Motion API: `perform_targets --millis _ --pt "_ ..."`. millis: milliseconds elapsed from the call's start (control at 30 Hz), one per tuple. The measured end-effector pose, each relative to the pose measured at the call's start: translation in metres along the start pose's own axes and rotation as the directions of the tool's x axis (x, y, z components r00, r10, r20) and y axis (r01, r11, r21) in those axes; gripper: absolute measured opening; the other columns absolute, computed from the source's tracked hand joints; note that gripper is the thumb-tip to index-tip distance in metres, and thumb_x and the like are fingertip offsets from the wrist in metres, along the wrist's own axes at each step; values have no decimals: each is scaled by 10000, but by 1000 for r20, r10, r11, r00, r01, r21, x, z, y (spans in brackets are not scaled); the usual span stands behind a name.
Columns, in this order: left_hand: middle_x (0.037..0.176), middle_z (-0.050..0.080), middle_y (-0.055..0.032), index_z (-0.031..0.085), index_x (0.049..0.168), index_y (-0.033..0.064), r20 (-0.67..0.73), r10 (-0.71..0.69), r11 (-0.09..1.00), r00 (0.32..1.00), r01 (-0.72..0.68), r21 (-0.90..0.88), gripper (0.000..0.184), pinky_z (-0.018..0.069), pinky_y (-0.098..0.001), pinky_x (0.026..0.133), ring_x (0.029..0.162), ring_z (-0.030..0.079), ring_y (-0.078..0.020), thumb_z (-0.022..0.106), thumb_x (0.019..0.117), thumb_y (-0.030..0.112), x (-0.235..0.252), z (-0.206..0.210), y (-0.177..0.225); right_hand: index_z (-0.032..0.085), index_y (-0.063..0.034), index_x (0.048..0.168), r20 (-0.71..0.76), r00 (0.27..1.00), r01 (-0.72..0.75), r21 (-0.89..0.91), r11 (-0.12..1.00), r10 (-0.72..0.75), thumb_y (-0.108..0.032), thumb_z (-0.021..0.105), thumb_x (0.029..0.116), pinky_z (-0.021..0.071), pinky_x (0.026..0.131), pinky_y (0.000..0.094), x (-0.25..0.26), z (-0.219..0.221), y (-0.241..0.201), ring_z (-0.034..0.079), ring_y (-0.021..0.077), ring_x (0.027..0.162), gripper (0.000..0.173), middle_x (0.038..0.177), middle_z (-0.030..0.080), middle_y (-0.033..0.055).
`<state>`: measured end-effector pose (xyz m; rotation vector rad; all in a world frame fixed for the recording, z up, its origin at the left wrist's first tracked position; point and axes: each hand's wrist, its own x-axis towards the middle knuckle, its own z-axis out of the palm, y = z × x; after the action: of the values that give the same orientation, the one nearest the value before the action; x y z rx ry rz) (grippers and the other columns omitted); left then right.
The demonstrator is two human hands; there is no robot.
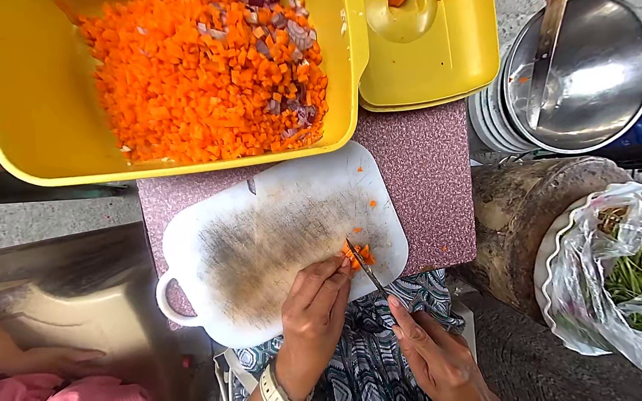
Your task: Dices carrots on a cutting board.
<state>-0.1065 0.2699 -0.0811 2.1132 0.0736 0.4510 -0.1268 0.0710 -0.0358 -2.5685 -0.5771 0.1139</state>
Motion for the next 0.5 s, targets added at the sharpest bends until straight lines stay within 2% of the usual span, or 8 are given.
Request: perform_targets --millis 267,400,500 --pt "1022 766 -112 780 907 3 0 2 1000 1000 -2 -4 75 522 -188 954 1041 699 -141 720 918 46 1 1 -1 594 -168 1435 12 1000 7 73 997 -8 -260 443 1092 410 436 220 5 8 5 515 132 509 386 758 575 87" --pt "1031 768 -113 784 910 2 1 -1 1000 1000 1 0 83 518 -186 961 1050 699 -137 720 919 54 1 0 -1 607 -139 1428 8 1000 28 73 997 -29 -217 472 1072 408 401 240 19 21 4 506 141 472 388 752 581 91" --pt "1031 771 -109 793 909 9 -13 0 1000 1000 0 14 85 520 -186 955 1047 701 -134 726 913 60 0 1 -1 592 -169 1448 6 1000 30 63 998 -30 -242 459 1081 405 395 248 21 18 4 505 137 469 397 762 583 79"
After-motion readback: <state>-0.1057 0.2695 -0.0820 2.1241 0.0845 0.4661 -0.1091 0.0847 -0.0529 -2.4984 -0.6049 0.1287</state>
